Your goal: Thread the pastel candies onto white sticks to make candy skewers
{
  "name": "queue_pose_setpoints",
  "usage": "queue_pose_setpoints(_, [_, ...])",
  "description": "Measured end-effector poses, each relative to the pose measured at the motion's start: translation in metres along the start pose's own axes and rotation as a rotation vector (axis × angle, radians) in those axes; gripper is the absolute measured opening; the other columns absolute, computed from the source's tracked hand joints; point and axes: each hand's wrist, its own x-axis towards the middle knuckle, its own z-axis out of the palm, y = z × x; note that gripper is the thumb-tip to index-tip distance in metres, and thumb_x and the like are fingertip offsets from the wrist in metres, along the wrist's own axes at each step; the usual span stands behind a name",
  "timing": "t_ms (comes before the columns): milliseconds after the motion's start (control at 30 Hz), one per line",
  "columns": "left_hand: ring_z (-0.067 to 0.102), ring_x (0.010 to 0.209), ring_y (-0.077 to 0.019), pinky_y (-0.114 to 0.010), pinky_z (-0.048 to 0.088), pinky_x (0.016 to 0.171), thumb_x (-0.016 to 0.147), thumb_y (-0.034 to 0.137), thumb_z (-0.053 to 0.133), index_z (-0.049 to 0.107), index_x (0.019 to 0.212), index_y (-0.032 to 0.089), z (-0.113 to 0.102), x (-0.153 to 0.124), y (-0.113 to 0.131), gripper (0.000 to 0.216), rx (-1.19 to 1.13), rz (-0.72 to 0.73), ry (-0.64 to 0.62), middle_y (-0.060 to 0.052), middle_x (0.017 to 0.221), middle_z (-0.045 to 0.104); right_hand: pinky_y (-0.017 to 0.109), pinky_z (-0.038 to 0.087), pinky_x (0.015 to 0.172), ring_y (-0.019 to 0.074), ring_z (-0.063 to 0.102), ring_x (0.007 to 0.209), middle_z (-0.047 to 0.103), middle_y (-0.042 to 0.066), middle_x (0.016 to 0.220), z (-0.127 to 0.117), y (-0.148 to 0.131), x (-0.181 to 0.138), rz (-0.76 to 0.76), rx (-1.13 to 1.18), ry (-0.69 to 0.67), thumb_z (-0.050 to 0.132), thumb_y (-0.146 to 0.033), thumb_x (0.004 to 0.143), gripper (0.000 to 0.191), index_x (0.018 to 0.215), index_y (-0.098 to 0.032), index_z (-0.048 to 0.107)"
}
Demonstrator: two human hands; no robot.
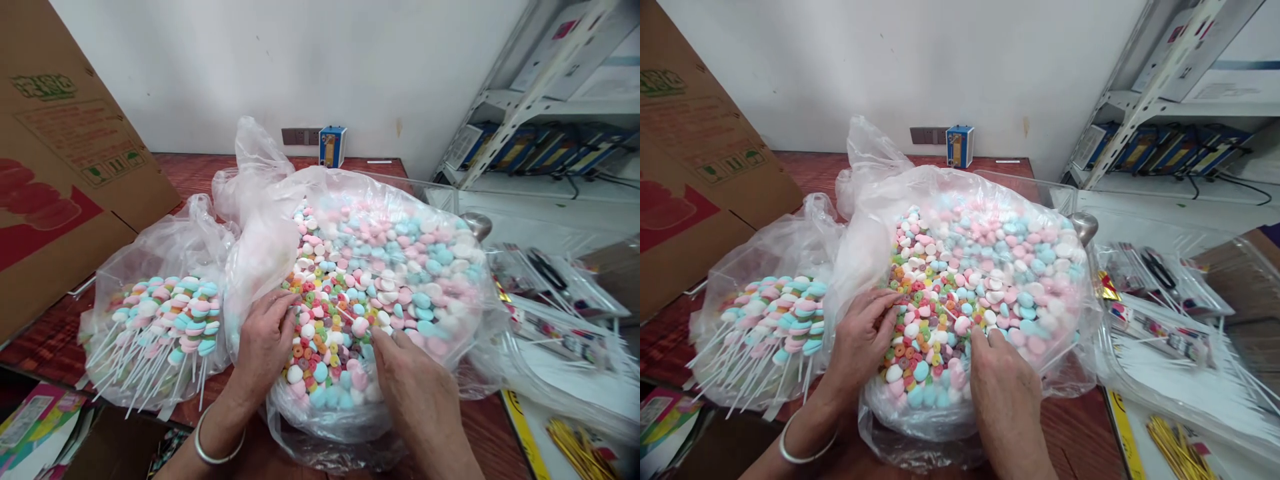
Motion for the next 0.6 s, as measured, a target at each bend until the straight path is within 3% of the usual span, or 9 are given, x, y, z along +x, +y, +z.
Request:
queue_pose_setpoints(200, [0.07,0.095,-0.0211,-0.036,0.057,0.087,0.095,0.012,0.056,0.072,0.102,0.016,0.01,0.018,0.001,0.019,-0.076,0.086,-0.197,-0.008,0.102,0.074,0.029,0.028,0.051,0.0198,0.072,0.077,0.071,0.002,0.089,-0.004,-0.003,0.011,-0.024,0.015,-0.088,0.062,-0.011,0.092,0.02,0.105,-0.026,0.069])
queue_pose_setpoints(300, [0.067,0.101,-0.022,-0.038,0.056,0.091,0.094,0.012,0.057,0.072,0.097,0.017,0.014,0.023,0.009,0.015,-0.069,0.161,-0.256,-0.009,0.105,0.071,0.029,0.026,0.051,0.0194,0.072,0.077,0.071,0.002,0.091,-0.004,-0.003,0.014,-0.052,0.027,-0.101,0.063,-0.013,0.092,0.017,0.103,-0.025,0.068])
queue_pose_setpoints(467, [0.056,0.121,-0.0285,-0.051,0.048,0.107,0.091,0.01,0.058,0.07,0.098,0.018,0.019,0.024,0.014,0.017,0.036,0.226,-0.271,-0.011,0.116,0.068,0.029,0.023,0.052,0.0183,0.071,0.075,0.069,0.002,0.088,-0.001,-0.001,0.017,-0.074,0.06,-0.116,0.053,-0.014,0.098,0.018,0.097,-0.026,0.066])
queue_pose_setpoints(600, [0.056,0.123,-0.0281,-0.053,0.046,0.11,0.091,0.009,0.056,0.069,0.1,0.019,0.02,0.021,0.01,0.019,0.002,0.207,-0.266,-0.01,0.118,0.067,0.028,0.023,0.053,0.0186,0.07,0.075,0.069,0.002,0.089,0.001,-0.005,0.025,-0.082,0.079,-0.105,0.054,-0.012,0.094,0.018,0.097,-0.024,0.065])
